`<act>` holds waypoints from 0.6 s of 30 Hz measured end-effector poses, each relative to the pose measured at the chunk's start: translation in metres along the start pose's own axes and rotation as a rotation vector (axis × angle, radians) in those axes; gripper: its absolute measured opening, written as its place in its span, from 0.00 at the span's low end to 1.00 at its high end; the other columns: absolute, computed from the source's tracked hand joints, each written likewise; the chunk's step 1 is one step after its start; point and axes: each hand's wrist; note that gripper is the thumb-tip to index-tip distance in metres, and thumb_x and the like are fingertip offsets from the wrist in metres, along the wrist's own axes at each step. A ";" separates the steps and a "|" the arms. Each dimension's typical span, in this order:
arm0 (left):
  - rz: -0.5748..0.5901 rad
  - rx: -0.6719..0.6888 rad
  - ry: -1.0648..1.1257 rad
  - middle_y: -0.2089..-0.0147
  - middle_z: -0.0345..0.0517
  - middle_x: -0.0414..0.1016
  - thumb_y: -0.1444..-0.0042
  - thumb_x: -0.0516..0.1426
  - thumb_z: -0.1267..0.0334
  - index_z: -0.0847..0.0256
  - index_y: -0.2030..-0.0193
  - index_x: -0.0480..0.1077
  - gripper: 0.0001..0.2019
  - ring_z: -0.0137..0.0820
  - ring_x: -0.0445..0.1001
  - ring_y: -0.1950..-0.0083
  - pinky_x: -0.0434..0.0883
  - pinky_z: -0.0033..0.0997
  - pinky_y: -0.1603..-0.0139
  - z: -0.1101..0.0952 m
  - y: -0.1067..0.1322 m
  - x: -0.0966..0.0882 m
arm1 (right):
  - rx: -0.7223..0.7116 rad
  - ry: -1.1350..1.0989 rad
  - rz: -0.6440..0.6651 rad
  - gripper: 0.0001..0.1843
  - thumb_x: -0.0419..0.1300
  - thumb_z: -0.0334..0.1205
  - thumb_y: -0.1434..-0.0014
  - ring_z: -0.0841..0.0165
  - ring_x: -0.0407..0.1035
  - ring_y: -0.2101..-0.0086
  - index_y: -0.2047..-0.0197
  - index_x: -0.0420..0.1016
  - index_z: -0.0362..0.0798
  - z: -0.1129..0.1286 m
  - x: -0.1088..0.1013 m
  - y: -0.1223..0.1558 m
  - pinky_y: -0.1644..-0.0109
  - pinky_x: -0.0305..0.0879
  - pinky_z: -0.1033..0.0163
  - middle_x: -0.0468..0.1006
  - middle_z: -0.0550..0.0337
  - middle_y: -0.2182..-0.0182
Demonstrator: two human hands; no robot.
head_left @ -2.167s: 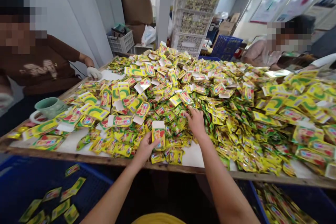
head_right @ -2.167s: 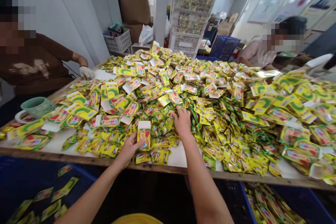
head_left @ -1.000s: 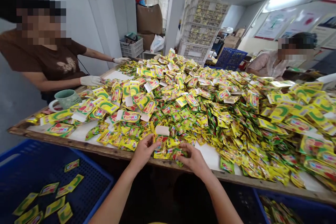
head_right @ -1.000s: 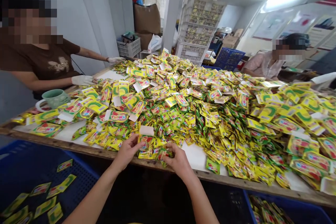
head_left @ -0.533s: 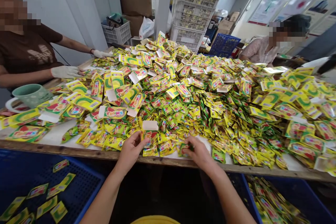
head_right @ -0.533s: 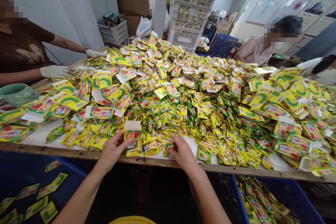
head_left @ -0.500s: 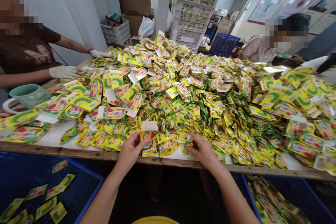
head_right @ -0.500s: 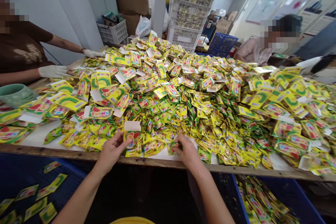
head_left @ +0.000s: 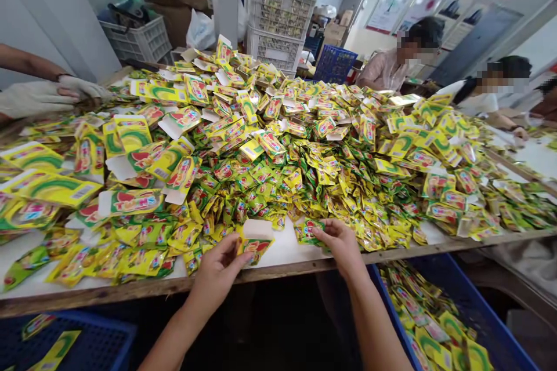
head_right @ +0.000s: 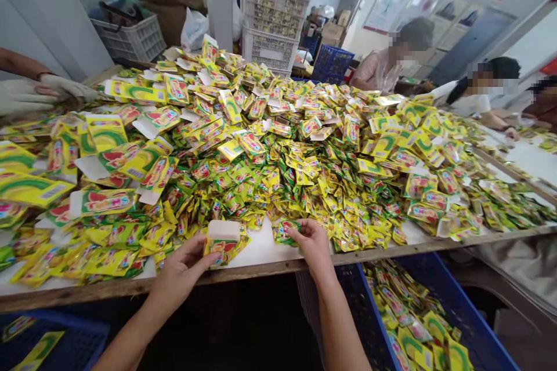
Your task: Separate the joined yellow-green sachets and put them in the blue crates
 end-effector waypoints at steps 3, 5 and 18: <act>0.005 -0.018 -0.002 0.62 0.44 0.77 0.48 0.61 0.55 0.62 0.58 0.72 0.15 0.34 0.75 0.61 0.72 0.28 0.62 0.011 -0.004 0.006 | -0.028 0.136 0.015 0.24 0.68 0.57 0.61 0.64 0.73 0.72 0.69 0.74 0.46 -0.005 0.001 -0.010 0.69 0.65 0.63 0.78 0.57 0.74; -0.005 -0.012 -0.023 0.64 0.43 0.77 0.49 0.61 0.55 0.61 0.59 0.73 0.14 0.33 0.74 0.63 0.70 0.27 0.64 0.015 -0.006 0.005 | -0.049 0.255 -0.008 0.20 0.69 0.54 0.63 0.65 0.69 0.75 0.73 0.74 0.47 -0.008 0.002 -0.018 0.72 0.61 0.64 0.75 0.60 0.79; 0.048 0.006 -0.142 0.74 0.37 0.63 0.45 0.58 0.54 0.61 0.69 0.69 0.12 0.29 0.62 0.70 0.58 0.25 0.69 0.002 -0.004 0.005 | -0.446 0.097 -0.076 0.16 0.66 0.47 0.48 0.66 0.69 0.68 0.59 0.73 0.49 0.045 0.039 0.023 0.65 0.66 0.62 0.74 0.58 0.68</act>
Point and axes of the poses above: each hand's wrist, its own y-axis away from the middle knuckle, its own x-axis out of the palm, z = x × y
